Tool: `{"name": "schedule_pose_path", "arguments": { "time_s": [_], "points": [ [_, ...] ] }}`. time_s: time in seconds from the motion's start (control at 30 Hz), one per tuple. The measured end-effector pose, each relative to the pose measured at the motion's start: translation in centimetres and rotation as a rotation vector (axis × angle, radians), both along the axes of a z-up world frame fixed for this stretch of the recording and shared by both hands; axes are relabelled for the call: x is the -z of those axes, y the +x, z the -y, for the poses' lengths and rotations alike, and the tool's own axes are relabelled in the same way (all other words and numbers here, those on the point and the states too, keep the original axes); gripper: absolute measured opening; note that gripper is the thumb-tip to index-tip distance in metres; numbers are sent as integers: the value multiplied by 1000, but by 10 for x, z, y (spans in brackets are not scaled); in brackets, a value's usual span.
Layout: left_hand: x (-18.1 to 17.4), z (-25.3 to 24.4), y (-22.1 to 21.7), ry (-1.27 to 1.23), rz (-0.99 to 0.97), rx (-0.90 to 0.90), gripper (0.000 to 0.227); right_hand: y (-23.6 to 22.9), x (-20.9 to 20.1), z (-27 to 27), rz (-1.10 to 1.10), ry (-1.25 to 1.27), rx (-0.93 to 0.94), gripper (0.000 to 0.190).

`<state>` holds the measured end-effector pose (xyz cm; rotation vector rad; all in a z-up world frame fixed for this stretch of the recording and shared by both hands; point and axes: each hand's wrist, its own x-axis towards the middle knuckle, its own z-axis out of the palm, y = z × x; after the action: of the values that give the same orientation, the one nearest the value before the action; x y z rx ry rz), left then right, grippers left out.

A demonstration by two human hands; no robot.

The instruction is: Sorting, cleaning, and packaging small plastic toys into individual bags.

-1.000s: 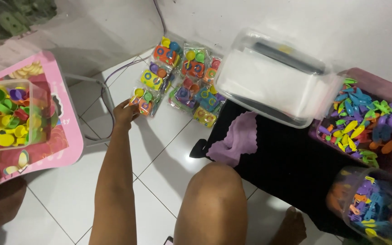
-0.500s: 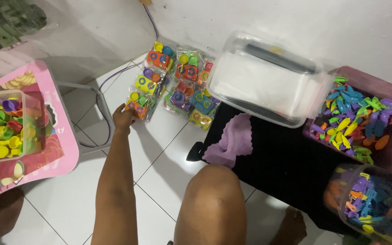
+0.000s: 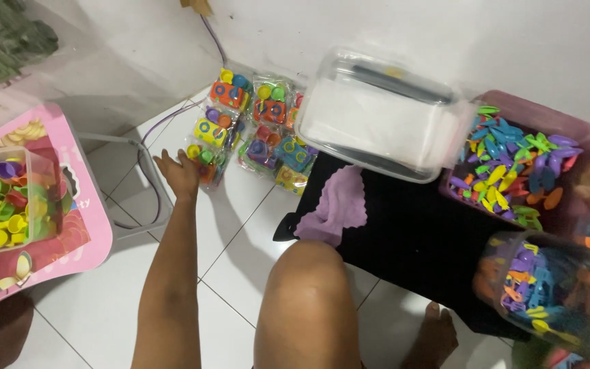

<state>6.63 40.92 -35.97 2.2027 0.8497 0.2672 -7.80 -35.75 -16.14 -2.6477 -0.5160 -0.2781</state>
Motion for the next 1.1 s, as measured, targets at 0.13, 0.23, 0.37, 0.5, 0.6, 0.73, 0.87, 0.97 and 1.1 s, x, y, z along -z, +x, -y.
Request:
{"name": "schedule_pose_path", "arguments": {
  "time_s": [0.13,0.23,0.37,0.5,0.6,0.73,0.87,0.97,1.1],
  "points": [
    [-37,27,9,146,152,172,56,1,-43,-68,-657,519,864,58],
    [-91,67,11,193,258,370,53,-18,-88,-102,123,287,232,20],
    [-171,134,5,230,561,695,29,-27,-133,-124,124,159,235,11],
    [-259,202,-24,183,778,1135,15,-32,-144,-118,159,155,163,16],
    [-305,244,-39,339,565,1242,10,-34,-148,-107,173,169,165,15],
    [-311,290,-35,742,-222,1324,46,-39,-151,-92,207,153,161,14],
    [-266,308,-32,937,-673,1451,35,-46,-145,-74,239,135,172,12],
    [-252,315,-29,925,-630,1504,30,-50,-151,-70,257,159,187,11],
    [-270,325,-35,932,-577,1464,42,-53,-153,-70,215,176,215,11]
  ]
}}
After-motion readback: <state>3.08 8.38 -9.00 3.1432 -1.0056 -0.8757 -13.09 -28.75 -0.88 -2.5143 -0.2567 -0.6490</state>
